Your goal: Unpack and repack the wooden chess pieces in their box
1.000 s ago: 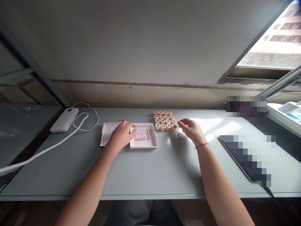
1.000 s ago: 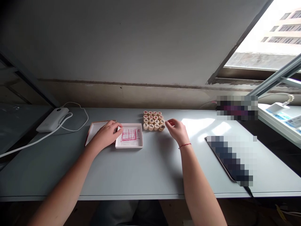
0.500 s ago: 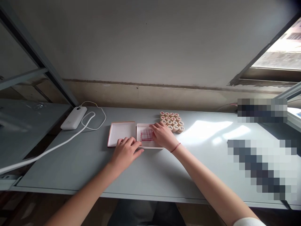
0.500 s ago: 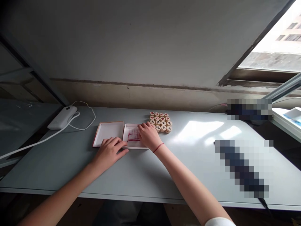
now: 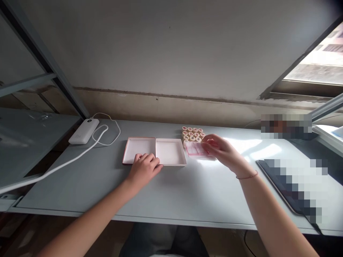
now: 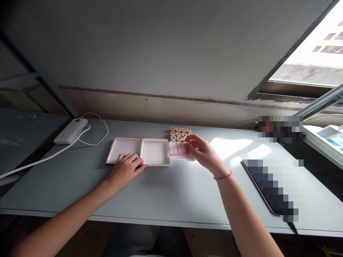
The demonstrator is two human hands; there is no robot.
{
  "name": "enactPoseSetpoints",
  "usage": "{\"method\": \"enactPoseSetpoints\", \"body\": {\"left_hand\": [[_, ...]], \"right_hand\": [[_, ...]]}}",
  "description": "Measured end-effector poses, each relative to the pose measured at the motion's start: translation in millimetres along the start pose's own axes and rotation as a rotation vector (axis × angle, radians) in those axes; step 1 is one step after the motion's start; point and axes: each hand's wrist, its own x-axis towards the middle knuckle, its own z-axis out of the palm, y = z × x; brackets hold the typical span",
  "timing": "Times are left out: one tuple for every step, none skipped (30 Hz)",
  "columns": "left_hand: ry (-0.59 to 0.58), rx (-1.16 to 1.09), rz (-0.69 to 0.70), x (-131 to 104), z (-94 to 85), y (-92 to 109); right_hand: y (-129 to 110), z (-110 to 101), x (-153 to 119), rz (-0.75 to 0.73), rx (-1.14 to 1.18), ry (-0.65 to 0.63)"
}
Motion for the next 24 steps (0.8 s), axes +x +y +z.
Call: {"method": "enactPoseSetpoints", "body": {"left_hand": [[-0.001, 0.001, -0.004, 3.0, 1.5, -0.8], [-0.003, 0.001, -0.006, 6.3, 3.1, -1.7], [-0.006, 0.0, -0.005, 9.8, 4.6, -2.6], [-0.013, 0.0, -0.005, 13.2, 5.9, -3.5], [-0.021, 0.001, -0.005, 16.2, 6.8, -4.2], [-0.026, 0.004, -0.006, 18.8, 6.9, -4.7], [-0.022, 0.013, -0.002, 20.6, 6.0, -4.8], [0.0, 0.034, 0.005, 21.6, 4.0, -4.4], [0.041, 0.064, 0.016, 21.7, 1.1, -3.3], [0.098, 0.096, 0.034, 21.0, -2.4, -1.7], [0.163, 0.125, 0.062, 19.6, -6.3, 0.6], [0.212, 0.131, 0.11, 17.8, -9.9, 3.2], [0.235, 0.106, 0.179, 15.7, -12.6, 6.1], [0.221, 0.063, 0.276, 13.7, -14.0, 9.1], [0.193, 0.022, 0.375, 11.9, -13.7, 11.7], [0.162, -0.012, 0.452, 10.6, -11.7, 14.0], [0.132, -0.038, 0.51, 10.0, -8.0, 15.7], [0.116, -0.061, 0.534, 9.9, -3.2, 16.7], [0.092, -0.079, 0.544, 10.5, 2.4, 17.0], [0.069, -0.095, 0.551, 11.5, 8.0, 16.9], [0.052, -0.114, 0.562, 12.8, 13.2, 16.3], [0.033, -0.133, 0.573, 14.1, 17.6, 15.7], [0.019, -0.153, 0.577, 15.3, 20.8, 15.1], [0.006, -0.173, 0.574, 16.2, 23.0, 14.8]], "right_hand": [[8.9, -3.5, -6.2, 0.04, -0.022, -0.02], [18.4, -3.6, -11.3, 0.071, -0.055, -0.02], [27.8, -0.9, -15.0, 0.095, -0.091, -0.006], [36.7, 3.8, -17.3, 0.112, -0.132, 0.024], [44.5, 9.4, -18.3, 0.121, -0.175, 0.063], [50.8, 15.1, -18.3, 0.12, -0.221, 0.103], [55.4, 20.1, -17.7, 0.109, -0.271, 0.142], [58.1, 24.0, -16.8, 0.082, -0.326, 0.184], [59.0, 26.8, -16.1, 0.04, -0.385, 0.233], [58.0, 28.5, -16.0, -0.016, -0.442, 0.292], [55.1, 29.8, -16.7, -0.082, -0.49, 0.355], [50.5, 31.1, -18.2, -0.155, -0.526, 0.409], [44.3, 33.0, -20.4, -0.233, -0.548, 0.438], [37.0, 36.2, -23.1, -0.315, -0.559, 0.431], [29.1, 40.9, -26.0, -0.396, -0.562, 0.389], [21.2, 47.1, -28.6, -0.474, -0.565, 0.318], [13.9, 54.7, -30.7, -0.547, -0.572, 0.244], [7.9, 63.3, -32.0, -0.602, -0.586, 0.178], [3.5, 72.3, -32.4, -0.638, -0.601, 0.121], [0.9, 81.0, -32.1, -0.652, -0.617, 0.078], [0.1, 88.9, -31.0, -0.652, -0.631, 0.04], [0.7, 95.7, -29.5, -0.643, -0.64, 0.011], [2.3, 100.9, -27.8, -0.625, -0.642, -0.013], [4.3, 104.5, -26.2, -0.603, -0.638, -0.033]]}}
